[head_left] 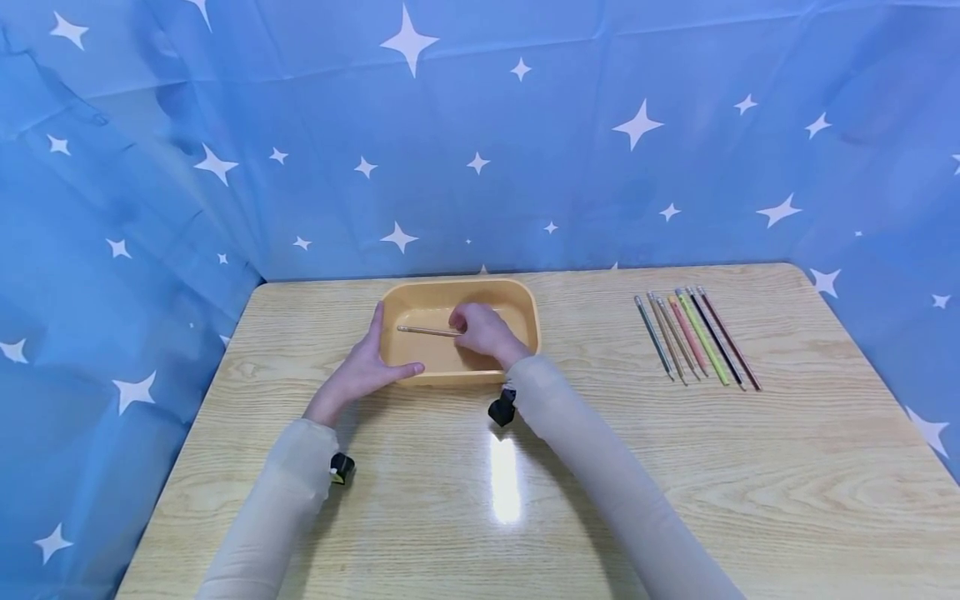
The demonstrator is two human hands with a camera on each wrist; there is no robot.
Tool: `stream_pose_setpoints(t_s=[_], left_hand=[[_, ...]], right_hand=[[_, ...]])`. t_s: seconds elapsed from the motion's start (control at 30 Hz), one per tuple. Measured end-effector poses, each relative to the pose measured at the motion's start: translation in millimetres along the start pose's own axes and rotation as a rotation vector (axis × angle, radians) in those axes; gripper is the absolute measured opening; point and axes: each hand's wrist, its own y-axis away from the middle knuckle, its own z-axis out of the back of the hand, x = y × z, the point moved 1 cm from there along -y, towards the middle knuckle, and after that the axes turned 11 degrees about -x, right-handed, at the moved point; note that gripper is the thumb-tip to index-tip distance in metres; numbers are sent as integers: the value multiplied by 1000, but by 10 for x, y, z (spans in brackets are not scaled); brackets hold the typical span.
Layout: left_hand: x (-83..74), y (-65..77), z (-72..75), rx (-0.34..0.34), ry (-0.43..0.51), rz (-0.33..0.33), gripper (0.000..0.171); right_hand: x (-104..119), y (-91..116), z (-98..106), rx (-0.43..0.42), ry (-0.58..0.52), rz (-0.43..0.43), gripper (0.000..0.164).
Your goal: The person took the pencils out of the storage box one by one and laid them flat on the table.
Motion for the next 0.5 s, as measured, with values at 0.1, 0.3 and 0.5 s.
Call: stream_pose_setpoints(t_s=[0.1, 0.3, 0.5], left_hand=[[4, -3, 0, 0, 6, 0, 126], [24, -5, 2, -8, -5, 5, 127], [23, 3, -1, -8, -3, 1, 128]], right_hand=[[2, -6, -11, -12, 49, 18, 25], [-1, -19, 6, -17, -6, 2, 23], [-12, -11, 23, 8, -134, -16, 30]])
